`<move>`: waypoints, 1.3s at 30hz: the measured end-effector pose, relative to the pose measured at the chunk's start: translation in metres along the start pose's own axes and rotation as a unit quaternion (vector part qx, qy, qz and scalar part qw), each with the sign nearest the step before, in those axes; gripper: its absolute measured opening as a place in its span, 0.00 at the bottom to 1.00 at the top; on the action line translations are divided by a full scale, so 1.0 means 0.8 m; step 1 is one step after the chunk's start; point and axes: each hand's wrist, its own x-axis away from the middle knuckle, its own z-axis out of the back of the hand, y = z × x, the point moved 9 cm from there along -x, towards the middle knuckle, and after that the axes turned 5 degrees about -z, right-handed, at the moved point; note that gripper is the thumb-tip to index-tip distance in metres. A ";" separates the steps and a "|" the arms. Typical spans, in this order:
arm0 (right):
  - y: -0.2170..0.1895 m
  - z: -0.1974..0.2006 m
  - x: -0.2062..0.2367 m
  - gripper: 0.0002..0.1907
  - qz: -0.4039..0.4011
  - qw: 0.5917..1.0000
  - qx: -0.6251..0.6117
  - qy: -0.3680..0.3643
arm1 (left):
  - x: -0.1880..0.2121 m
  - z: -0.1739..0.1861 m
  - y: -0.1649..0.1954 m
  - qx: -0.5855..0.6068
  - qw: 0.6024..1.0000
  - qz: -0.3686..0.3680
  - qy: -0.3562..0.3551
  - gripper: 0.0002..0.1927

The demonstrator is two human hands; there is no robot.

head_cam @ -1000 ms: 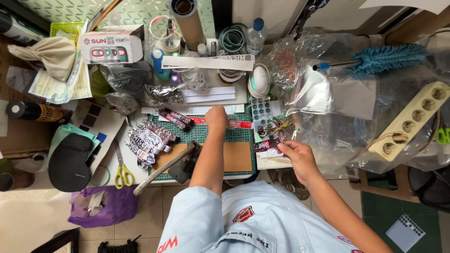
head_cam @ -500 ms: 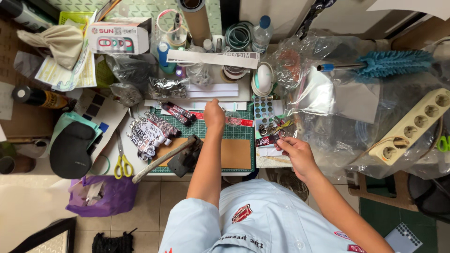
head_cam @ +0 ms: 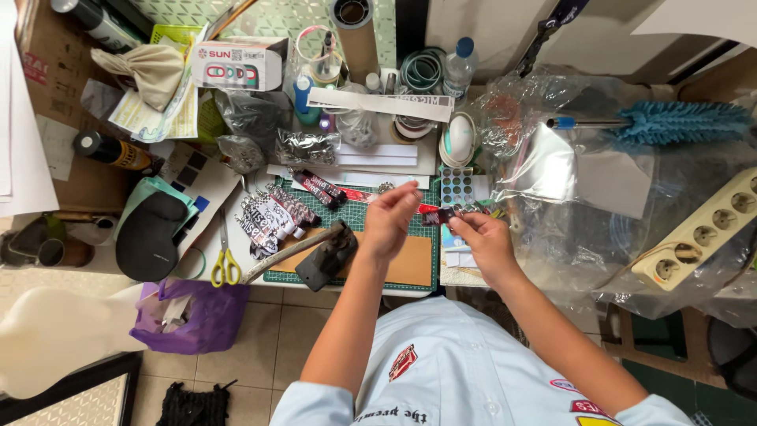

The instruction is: The person assembles keychains by attaching small printed tags to metal rings using a handheld crimping tool. They repeatedly pick tags and rings, position them in the tool, and crimp to secure the connection, then place the finished keychains on the table.

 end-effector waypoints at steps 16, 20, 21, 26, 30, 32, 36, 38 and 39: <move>-0.046 -0.052 0.070 0.09 -0.109 0.933 -0.311 -0.147 | 0.187 -0.230 0.120 -0.618 0.562 -0.509 -0.205 0.16; -0.046 -0.035 0.073 0.08 -0.084 0.948 -0.292 -0.099 | 0.186 -0.236 0.115 -0.623 0.568 -0.495 -0.207 0.16; -0.049 -0.028 0.073 0.07 -0.054 0.957 -0.273 -0.081 | 0.184 -0.238 0.112 -0.624 0.572 -0.490 -0.207 0.15; -0.063 -0.006 0.077 0.06 0.073 0.974 -0.211 -0.023 | 0.181 -0.245 0.109 -0.596 0.638 -0.456 -0.175 0.12; -0.067 0.002 0.080 0.07 0.104 0.984 -0.144 0.006 | 0.175 -0.247 0.111 -0.585 0.675 -0.422 -0.153 0.12; -0.071 0.005 0.082 0.08 0.118 0.986 -0.120 0.011 | 0.172 -0.245 0.115 -0.569 0.703 -0.406 -0.133 0.10; -0.080 0.005 0.085 0.08 0.147 0.987 -0.058 0.006 | 0.168 -0.242 0.120 -0.559 0.725 -0.383 -0.126 0.06; -0.083 0.002 0.085 0.09 0.160 0.986 -0.049 -0.014 | 0.165 -0.239 0.120 -0.556 0.738 -0.356 -0.140 0.07; -0.081 0.002 0.084 0.09 0.149 0.987 -0.051 -0.018 | 0.163 -0.237 0.120 -0.555 0.744 -0.342 -0.145 0.07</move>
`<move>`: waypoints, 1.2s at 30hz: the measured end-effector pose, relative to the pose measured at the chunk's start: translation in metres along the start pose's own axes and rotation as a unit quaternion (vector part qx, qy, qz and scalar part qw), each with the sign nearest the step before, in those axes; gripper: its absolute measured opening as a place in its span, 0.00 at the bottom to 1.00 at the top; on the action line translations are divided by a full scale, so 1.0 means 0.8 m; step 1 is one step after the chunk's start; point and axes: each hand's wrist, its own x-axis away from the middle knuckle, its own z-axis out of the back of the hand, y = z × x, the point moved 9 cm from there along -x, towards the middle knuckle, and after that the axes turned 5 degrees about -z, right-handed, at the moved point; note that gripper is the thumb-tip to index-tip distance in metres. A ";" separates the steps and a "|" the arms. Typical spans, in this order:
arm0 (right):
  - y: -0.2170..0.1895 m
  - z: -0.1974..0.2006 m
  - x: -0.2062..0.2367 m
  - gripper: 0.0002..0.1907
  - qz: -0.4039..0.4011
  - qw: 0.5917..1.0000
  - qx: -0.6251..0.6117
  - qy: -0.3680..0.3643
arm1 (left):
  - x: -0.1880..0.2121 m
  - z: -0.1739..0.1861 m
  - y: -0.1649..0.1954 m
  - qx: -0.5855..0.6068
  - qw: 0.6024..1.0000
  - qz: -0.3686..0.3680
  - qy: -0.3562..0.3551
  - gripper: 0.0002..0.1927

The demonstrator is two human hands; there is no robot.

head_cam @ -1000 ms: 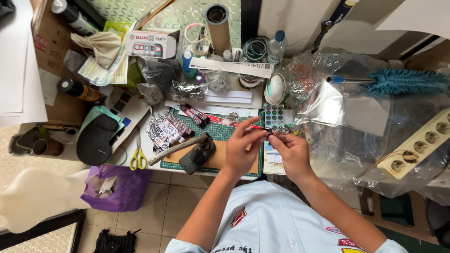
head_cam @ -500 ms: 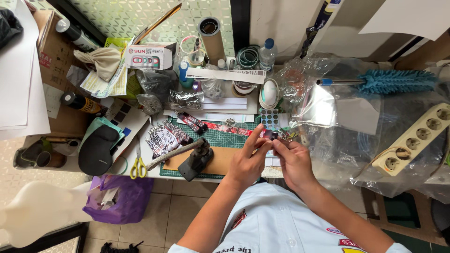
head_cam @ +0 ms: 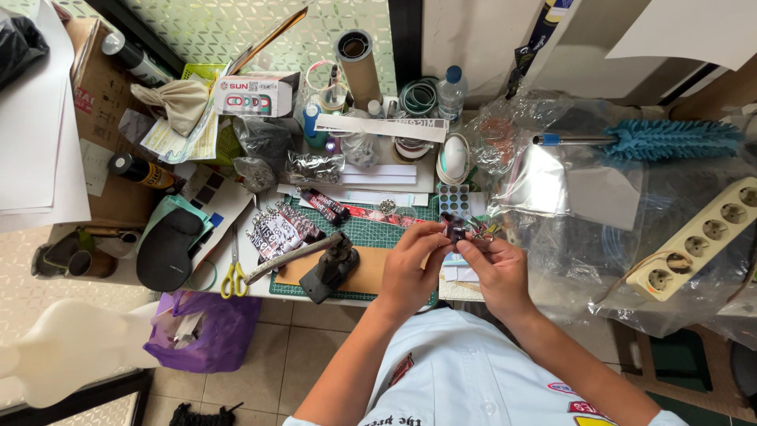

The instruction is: The person assembles keychains by attaching small printed tags to metal rings using a handheld crimping tool. They repeatedly pick tags and rings, position them in the tool, and crimp to secure the connection, then place the finished keychains on the table.

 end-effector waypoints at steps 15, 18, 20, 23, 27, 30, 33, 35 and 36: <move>-0.052 -0.033 0.023 0.06 0.115 0.964 0.236 -0.042 | 0.021 0.006 -0.035 0.121 0.992 0.043 -0.017 0.07; -0.075 -0.052 0.032 0.06 0.156 0.949 0.265 -0.070 | 0.035 0.003 -0.056 0.236 0.965 0.117 0.003 0.05; -0.087 -0.061 0.036 0.06 0.171 0.941 0.285 -0.071 | 0.042 0.001 -0.060 0.257 0.956 0.138 0.004 0.04; -0.108 -0.078 0.047 0.06 0.221 0.922 0.306 -0.084 | 0.050 0.004 -0.061 0.257 0.954 0.153 0.001 0.04; -0.118 -0.095 0.057 0.06 0.267 0.900 0.338 -0.069 | 0.057 0.010 -0.063 0.231 0.961 0.150 -0.017 0.03; -0.106 -0.102 0.063 0.08 0.284 0.893 0.344 -0.056 | 0.067 0.012 -0.081 0.244 0.949 0.198 -0.025 0.03; -0.074 -0.102 0.063 0.07 0.268 0.888 0.372 -0.042 | 0.076 0.013 -0.099 0.285 0.924 0.250 -0.040 0.04; -0.046 -0.101 0.054 0.07 0.235 0.889 0.393 -0.026 | 0.076 0.022 -0.110 0.202 0.940 0.267 -0.071 0.07; -0.018 -0.092 0.045 0.07 0.138 0.946 0.292 -0.028 | 0.077 0.028 -0.115 0.161 0.943 0.276 -0.088 0.08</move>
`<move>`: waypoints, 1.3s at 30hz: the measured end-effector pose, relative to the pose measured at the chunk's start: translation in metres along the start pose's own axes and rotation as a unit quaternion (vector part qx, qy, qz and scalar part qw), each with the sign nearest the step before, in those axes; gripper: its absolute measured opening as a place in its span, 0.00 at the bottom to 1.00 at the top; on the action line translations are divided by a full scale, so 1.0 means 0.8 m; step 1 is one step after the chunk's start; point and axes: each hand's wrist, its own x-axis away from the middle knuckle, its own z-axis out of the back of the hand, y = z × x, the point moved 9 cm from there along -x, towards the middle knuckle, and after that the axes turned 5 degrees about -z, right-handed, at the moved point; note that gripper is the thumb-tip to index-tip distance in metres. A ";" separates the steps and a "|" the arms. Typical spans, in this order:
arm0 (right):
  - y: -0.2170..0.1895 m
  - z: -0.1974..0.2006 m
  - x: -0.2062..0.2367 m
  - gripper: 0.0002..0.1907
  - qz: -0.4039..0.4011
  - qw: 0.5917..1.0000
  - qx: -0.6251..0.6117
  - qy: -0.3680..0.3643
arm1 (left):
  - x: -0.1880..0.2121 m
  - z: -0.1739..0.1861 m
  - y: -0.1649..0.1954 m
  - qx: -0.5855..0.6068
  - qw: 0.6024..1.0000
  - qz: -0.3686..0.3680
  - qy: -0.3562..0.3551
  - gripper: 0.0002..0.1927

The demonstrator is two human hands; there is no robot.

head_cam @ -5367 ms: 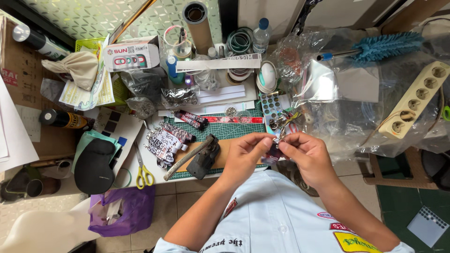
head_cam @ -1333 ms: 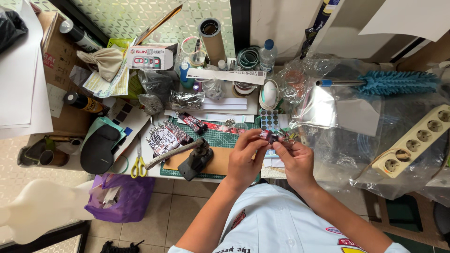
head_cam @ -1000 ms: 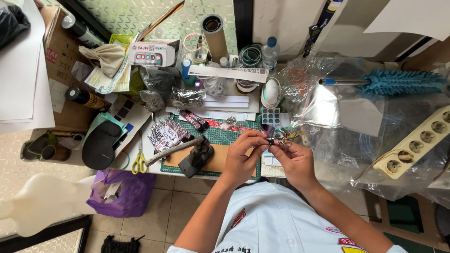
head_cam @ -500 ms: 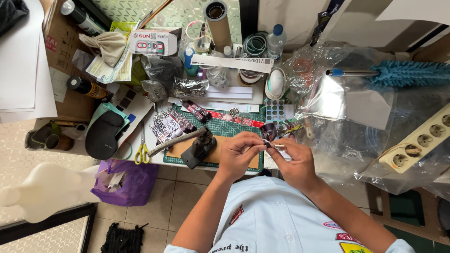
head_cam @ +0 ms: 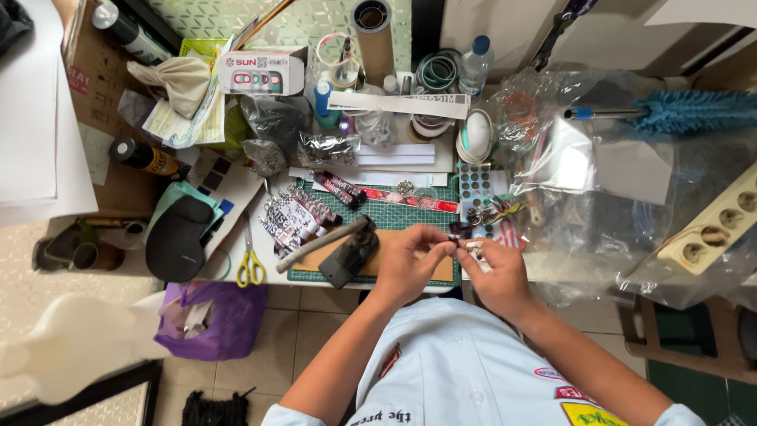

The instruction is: The person assembles keychains by attaching small printed tags to metal rings using a handheld crimping tool. They repeatedly pick tags and rings, position them in the tool, and crimp to secure the connection, then place the finished keychains on the table.

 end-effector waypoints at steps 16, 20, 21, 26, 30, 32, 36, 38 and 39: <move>-0.071 -0.067 0.050 0.16 -0.135 0.985 -0.101 0.048 | 0.022 0.077 0.076 0.054 0.969 -0.015 -0.241 0.08; -0.120 -0.070 0.036 0.21 -0.075 0.975 -0.206 0.030 | 0.021 0.106 0.146 -0.008 0.941 -0.166 -0.295 0.19; -0.119 -0.073 0.031 0.19 -0.085 0.982 -0.168 0.031 | 0.018 0.110 0.157 -0.035 0.928 -0.210 -0.306 0.25; -0.064 -0.092 -0.012 0.11 -0.112 0.991 -0.040 0.065 | -0.048 0.093 0.116 -0.184 0.880 -0.212 -0.384 0.23; 0.048 -0.126 -0.048 0.13 -0.204 0.974 -0.035 0.086 | -0.118 0.081 0.018 -0.212 0.845 -0.182 -0.456 0.22; 0.111 -0.155 -0.054 0.13 -0.247 0.957 -0.117 0.099 | -0.139 0.080 -0.045 -0.238 0.812 -0.172 -0.504 0.17; 0.222 -0.212 -0.061 0.11 -0.318 0.923 -0.183 0.117 | -0.167 0.103 -0.176 -0.336 0.812 -0.084 -0.469 0.13; 0.263 -0.240 -0.049 0.11 -0.359 0.905 -0.197 0.119 | -0.159 0.111 -0.223 -0.327 0.824 -0.043 -0.461 0.12; 0.277 -0.251 -0.043 0.11 -0.367 0.901 -0.198 0.116 | -0.152 0.112 -0.243 -0.340 0.820 -0.039 -0.458 0.12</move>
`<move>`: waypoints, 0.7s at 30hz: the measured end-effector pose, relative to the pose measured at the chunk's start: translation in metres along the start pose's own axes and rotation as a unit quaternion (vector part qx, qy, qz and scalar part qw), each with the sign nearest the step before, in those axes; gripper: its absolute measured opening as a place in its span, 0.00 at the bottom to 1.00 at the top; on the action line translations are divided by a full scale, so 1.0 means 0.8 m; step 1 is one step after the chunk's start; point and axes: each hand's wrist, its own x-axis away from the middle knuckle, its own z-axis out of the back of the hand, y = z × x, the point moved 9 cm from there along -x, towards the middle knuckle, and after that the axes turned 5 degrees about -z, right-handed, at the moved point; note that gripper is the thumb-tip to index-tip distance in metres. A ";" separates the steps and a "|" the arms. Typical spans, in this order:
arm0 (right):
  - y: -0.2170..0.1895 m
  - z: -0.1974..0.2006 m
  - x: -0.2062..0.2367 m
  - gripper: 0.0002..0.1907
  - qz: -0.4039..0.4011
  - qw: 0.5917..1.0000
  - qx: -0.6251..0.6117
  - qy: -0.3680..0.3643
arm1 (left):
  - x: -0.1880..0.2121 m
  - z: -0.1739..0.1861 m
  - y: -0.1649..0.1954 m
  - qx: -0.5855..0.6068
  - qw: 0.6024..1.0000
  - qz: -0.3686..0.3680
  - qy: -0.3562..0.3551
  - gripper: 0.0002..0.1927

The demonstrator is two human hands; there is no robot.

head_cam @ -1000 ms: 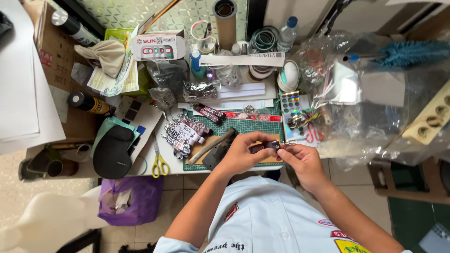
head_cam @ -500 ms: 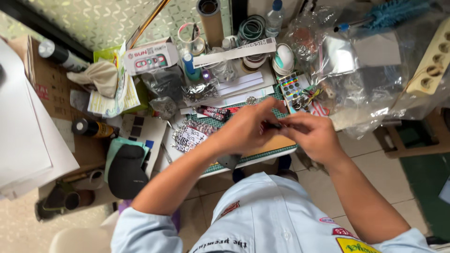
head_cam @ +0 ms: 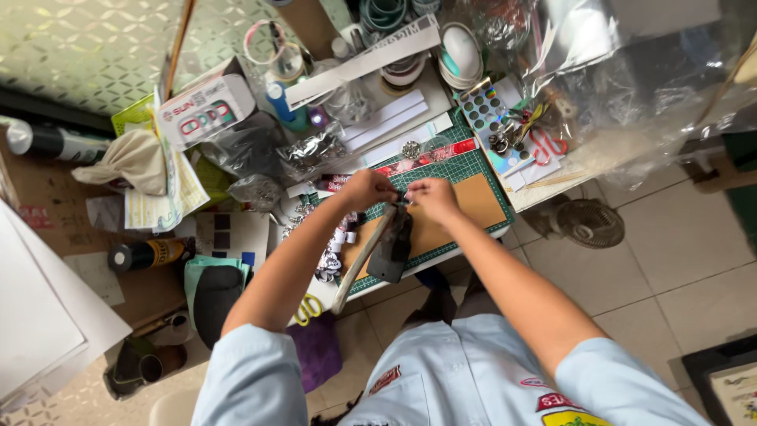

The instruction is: The person assembles keychains by attaching small printed tags to metal rings using a handheld crimping tool. They repeatedly pick tags and rings, position them in the tool, and crimp to secure the connection, then place the finished keychains on the table.

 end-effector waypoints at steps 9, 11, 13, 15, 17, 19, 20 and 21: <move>0.065 -0.029 0.012 0.08 0.005 0.999 0.052 0.002 | 0.040 -0.069 -0.059 0.002 0.994 0.113 0.011 0.19; 0.057 -0.029 0.019 0.09 0.051 0.992 0.118 0.015 | 0.046 -0.072 -0.071 0.019 0.989 0.146 0.027 0.18; 0.043 -0.030 0.030 0.08 0.132 0.979 0.151 0.038 | 0.054 -0.084 -0.089 0.171 0.962 0.207 0.048 0.17; 0.040 -0.029 0.037 0.09 0.172 0.972 0.149 0.058 | 0.056 -0.090 -0.096 0.209 0.952 0.214 0.060 0.17; 0.050 -0.027 0.040 0.09 0.168 0.977 0.112 0.071 | 0.053 -0.087 -0.093 0.139 0.973 0.175 0.058 0.16; 0.064 -0.031 0.036 0.09 0.150 0.981 0.111 0.057 | 0.049 -0.081 -0.083 0.073 0.988 0.114 0.069 0.14; 0.071 -0.031 0.034 0.09 0.142 0.982 0.111 0.050 | 0.046 -0.079 -0.078 0.041 0.993 0.082 0.075 0.14; 0.078 -0.031 0.030 0.09 0.129 0.983 0.120 0.046 | 0.047 -0.080 -0.081 0.050 0.992 0.088 0.072 0.13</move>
